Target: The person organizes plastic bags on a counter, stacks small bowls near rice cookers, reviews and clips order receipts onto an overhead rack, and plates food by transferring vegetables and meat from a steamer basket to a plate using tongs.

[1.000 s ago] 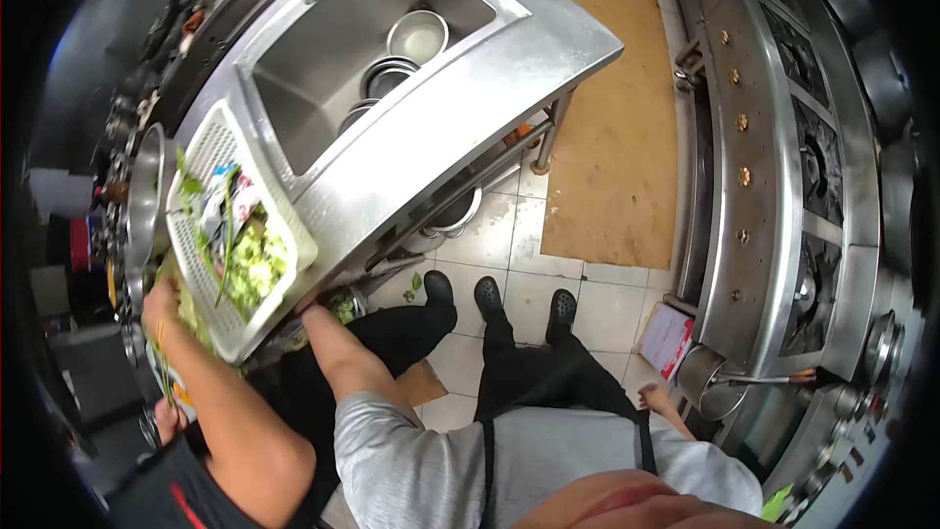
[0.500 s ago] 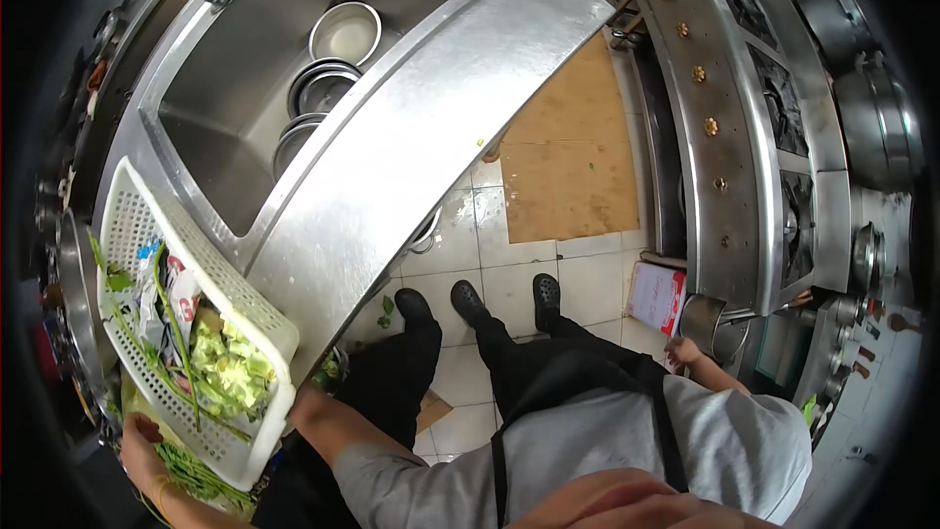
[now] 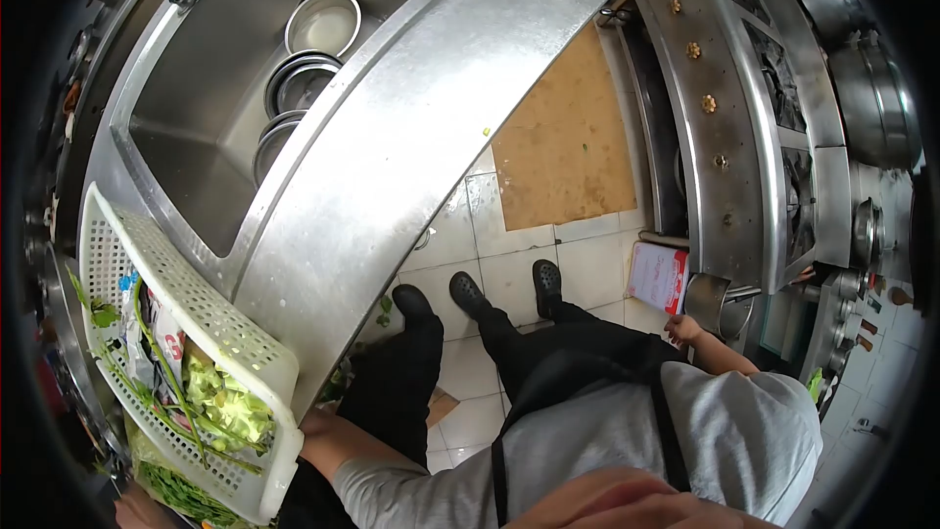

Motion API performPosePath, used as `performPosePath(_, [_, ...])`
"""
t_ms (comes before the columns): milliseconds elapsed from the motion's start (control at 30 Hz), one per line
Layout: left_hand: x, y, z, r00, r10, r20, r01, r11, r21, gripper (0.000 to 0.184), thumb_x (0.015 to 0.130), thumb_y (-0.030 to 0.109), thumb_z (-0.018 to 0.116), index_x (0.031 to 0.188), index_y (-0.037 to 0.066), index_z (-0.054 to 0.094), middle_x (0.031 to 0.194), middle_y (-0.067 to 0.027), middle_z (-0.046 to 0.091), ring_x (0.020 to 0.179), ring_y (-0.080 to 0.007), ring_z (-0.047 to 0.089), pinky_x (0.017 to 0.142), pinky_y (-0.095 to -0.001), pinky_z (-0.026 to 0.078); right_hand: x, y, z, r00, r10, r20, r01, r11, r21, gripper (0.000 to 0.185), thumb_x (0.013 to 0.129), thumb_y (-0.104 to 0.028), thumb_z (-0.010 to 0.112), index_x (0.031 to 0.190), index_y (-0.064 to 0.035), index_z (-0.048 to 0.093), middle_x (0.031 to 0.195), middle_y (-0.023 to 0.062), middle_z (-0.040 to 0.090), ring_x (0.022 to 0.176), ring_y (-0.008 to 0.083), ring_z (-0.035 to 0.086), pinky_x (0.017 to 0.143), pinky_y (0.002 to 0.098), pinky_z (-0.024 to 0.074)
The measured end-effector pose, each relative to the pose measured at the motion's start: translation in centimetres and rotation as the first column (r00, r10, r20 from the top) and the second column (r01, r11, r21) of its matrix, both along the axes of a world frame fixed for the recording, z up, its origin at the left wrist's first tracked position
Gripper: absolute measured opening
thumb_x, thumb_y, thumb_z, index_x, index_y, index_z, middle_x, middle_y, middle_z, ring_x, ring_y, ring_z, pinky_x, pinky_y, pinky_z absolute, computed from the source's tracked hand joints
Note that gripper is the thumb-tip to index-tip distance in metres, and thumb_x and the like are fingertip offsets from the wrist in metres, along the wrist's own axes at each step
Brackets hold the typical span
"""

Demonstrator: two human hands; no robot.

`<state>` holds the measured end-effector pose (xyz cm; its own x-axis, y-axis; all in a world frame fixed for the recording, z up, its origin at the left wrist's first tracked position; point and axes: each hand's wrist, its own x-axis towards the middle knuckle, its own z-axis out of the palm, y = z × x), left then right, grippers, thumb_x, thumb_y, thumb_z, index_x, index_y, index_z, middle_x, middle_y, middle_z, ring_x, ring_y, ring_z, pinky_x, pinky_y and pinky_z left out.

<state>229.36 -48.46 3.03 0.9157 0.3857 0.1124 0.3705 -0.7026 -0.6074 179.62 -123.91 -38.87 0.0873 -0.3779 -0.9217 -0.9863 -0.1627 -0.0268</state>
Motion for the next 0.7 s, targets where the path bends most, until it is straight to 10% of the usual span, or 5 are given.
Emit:
performPosePath(367, [-2.2, -0.6, -1.3, 0.962, -0.127, -0.242, 0.236, 0.833, 0.5, 0.024, 0.08, 0.014, 0.046, 0.062, 0.005, 0.06, 0.062, -0.0107, 0.061, 0.059, -0.0247, 0.06, 0.054, -0.0322, 0.046, 1.0, -0.6, -0.5, 0.998, -0.022, 0.065, 0.02, 0.999, 0.034, 0.021, 0.079, -0.017, 0.053, 0.09, 0.0004, 0.059, 0.07, 0.0123, 0.06, 0.054, 0.0196, 0.059, 0.045, 0.03, 0.0474])
performPosePath(700, [-1.0, -5.1, -1.3, 0.945, -0.152, -0.289, 0.258, 0.889, 0.379, 0.015, 0.082, 0.006, 0.046, 0.084, 0.004, 0.06, 0.083, -0.011, 0.063, 0.075, -0.024, 0.063, 0.062, -0.0316, 0.052, 2.5, -0.5, -1.0, 0.987, -0.042, 0.152, 0.032, 0.997, 0.069, 0.02, 0.08, -0.017, 0.05, 0.089, -0.0009, 0.058, 0.069, 0.0104, 0.058, 0.051, 0.0182, 0.057, 0.043, 0.0291, 0.0458])
